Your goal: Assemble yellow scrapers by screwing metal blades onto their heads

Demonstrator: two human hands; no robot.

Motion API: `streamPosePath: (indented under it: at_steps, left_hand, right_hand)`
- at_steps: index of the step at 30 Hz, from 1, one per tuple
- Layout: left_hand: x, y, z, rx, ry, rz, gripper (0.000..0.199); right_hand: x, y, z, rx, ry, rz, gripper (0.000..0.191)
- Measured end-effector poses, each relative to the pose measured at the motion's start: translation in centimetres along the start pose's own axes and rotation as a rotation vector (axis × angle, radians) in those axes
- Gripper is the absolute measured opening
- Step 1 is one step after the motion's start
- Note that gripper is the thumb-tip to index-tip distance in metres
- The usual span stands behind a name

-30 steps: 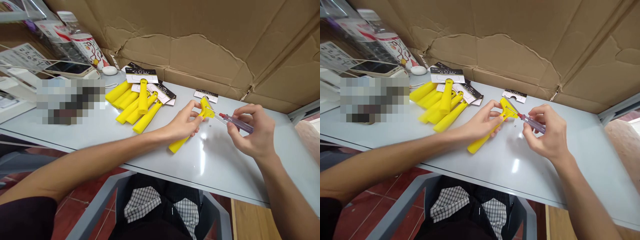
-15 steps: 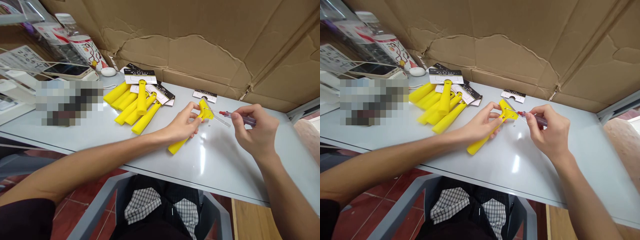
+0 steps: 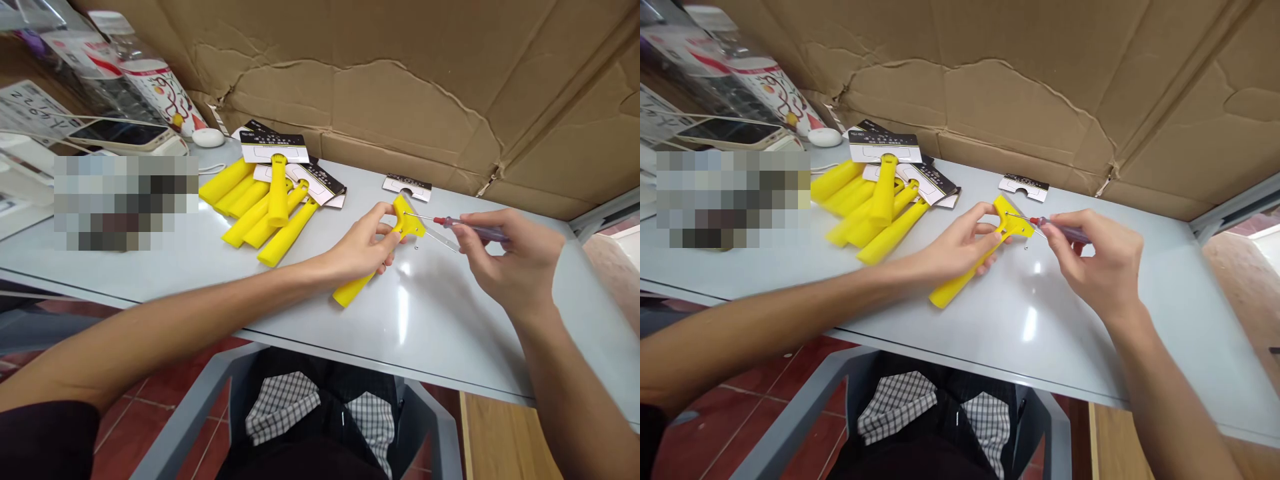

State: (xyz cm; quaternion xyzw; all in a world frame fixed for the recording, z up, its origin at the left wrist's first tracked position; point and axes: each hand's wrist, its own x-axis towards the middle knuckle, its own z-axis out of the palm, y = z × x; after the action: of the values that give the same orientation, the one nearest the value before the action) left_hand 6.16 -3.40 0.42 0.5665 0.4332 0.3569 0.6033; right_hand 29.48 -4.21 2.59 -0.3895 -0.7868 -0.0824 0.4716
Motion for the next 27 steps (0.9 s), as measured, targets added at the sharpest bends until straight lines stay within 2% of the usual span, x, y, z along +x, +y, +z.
streamPosePath:
  at_steps: [4, 8, 13, 17, 22, 27]
  left_hand:
    - [0.01, 0.09, -0.01, -0.021, -0.007, -0.005, 0.023]
    - [-0.05, 0.17, 0.03, -0.016, -0.006, -0.020, 0.023]
    - [-0.15, 0.27, -0.13, -0.029, -0.018, 0.001, 0.022]
    - [-0.23, 0.45, -0.19, -0.033, -0.017, 0.010, 0.023]
    - [-0.25, 0.55, -0.08, -0.028, -0.011, -0.003, 0.023]
    - [-0.39, 0.71, 0.07, -0.033, -0.002, -0.015, 0.026]
  right_hand:
    - [0.33, -0.20, 0.10, 0.032, -0.004, -0.118, 0.019]
    - [0.22, -0.15, 0.11, 0.069, -0.032, -0.046, 0.025]
    - [-0.17, 0.03, 0.06, -0.042, -0.015, 0.031, 0.010]
    - [-0.25, -0.01, 0.05, -0.030, -0.014, 0.022, 0.007]
    - [0.12, -0.41, 0.03, 0.018, -0.034, -0.053, 0.019]
    - [0.33, -0.69, 0.11, 0.038, -0.013, -0.073, 0.022]
